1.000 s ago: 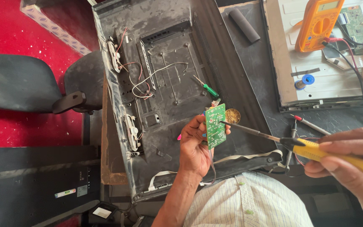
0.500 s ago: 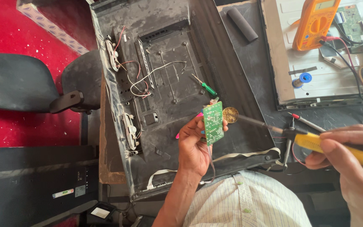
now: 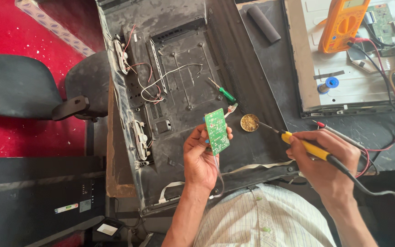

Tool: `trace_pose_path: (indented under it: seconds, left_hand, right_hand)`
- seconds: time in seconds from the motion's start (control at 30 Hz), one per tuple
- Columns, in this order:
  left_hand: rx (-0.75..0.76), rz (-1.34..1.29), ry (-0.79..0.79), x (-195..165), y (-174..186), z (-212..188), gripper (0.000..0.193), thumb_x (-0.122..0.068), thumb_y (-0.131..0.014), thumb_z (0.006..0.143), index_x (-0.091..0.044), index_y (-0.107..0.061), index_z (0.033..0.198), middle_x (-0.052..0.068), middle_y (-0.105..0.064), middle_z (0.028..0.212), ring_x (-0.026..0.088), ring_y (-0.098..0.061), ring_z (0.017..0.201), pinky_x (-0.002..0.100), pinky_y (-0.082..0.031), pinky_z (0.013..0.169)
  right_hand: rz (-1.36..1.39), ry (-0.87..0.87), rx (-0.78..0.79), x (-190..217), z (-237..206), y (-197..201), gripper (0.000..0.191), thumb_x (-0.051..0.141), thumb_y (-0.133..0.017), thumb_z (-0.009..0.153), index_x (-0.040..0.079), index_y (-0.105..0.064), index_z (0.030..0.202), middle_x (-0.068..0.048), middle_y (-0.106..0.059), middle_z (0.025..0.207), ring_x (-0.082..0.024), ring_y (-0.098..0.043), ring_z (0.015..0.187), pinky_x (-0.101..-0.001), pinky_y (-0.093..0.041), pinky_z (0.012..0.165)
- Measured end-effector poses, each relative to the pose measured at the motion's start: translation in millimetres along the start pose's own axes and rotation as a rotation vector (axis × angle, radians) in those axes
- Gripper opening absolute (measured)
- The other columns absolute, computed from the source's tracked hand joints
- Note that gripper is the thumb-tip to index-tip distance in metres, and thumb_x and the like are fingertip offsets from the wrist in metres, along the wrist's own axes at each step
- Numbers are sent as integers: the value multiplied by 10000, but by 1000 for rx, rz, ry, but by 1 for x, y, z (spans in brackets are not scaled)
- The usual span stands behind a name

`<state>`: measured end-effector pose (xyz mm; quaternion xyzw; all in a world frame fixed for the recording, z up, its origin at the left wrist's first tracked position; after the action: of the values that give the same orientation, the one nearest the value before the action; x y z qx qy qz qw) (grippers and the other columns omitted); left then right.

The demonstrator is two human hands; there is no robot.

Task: The person holds a small green circuit board and uses a soldering iron to apply heat to several solder joints while smoke rises. They then use a toothbrush to scrub the board surface and continue soldering different points, flipping the board to access both sides.

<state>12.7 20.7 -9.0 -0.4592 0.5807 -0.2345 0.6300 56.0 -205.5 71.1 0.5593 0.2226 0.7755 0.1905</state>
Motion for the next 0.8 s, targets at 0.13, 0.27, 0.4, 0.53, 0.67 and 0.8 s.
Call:
trace_pose_path:
  seconds: [0.13,0.27,0.4,0.53,0.67,0.8]
  left_hand:
    - [19,-16,-7,0,-1,-1,265,-95,-613,1015,101,-632,1192,250,-727,1113,355,-732,1049,455,-600,970]
    - [9,-23,4,0,-2,-3,257,-86,-605,1020,95,-627,1201,254,-725,1118,357,-730,1048,461,-597,968]
    - [23,-37,-9,-1,-3,-4,257,-68,-603,1016,95,-616,1215,254,-717,1127,365,-722,1063,473,-593,983]
    - [22,-61,6,-1,-4,-5,283,-23,-562,973,79,-601,1234,267,-708,1140,380,-717,1069,478,-587,988]
    - [30,-113,26,-2,-10,-7,259,-46,-513,1014,65,-567,1243,297,-694,1149,410,-709,1068,495,-589,977]
    - [24,-153,49,-6,-15,-9,282,-47,-462,1009,60,-543,1257,319,-676,1152,430,-696,1069,506,-595,967]
  right_hand:
    - [47,-34,4,-4,1,-7,77,-19,-745,922,-45,-735,994,-87,-737,877,-152,-768,763,-230,-597,643]
    - [37,-27,26,-6,0,-12,109,-11,-744,908,-29,-738,1015,-82,-745,902,-153,-771,780,-236,-597,667]
    - [0,-27,32,-5,0,-14,100,-3,-735,906,-21,-738,1004,-82,-750,904,-153,-777,799,-244,-599,671]
    - [1,-19,37,0,1,-15,102,1,-740,907,-24,-734,1005,-84,-751,893,-155,-772,782,-246,-587,671]
    - [-21,7,-11,1,-4,-9,89,-13,-743,931,-41,-736,1016,-90,-745,862,-154,-756,737,-253,-557,680]
    - [148,17,-128,-2,-26,16,114,22,-729,1044,-80,-678,1045,-148,-708,971,-197,-765,829,-242,-586,702]
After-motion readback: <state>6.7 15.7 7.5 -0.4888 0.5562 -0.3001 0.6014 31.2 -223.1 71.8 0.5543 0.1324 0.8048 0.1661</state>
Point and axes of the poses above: each hand's wrist, its own z-axis towards the middle knuckle, its own y-axis out of the back of the hand, x = y × z, the point moved 2 cm from there along z, towards the middle knuckle
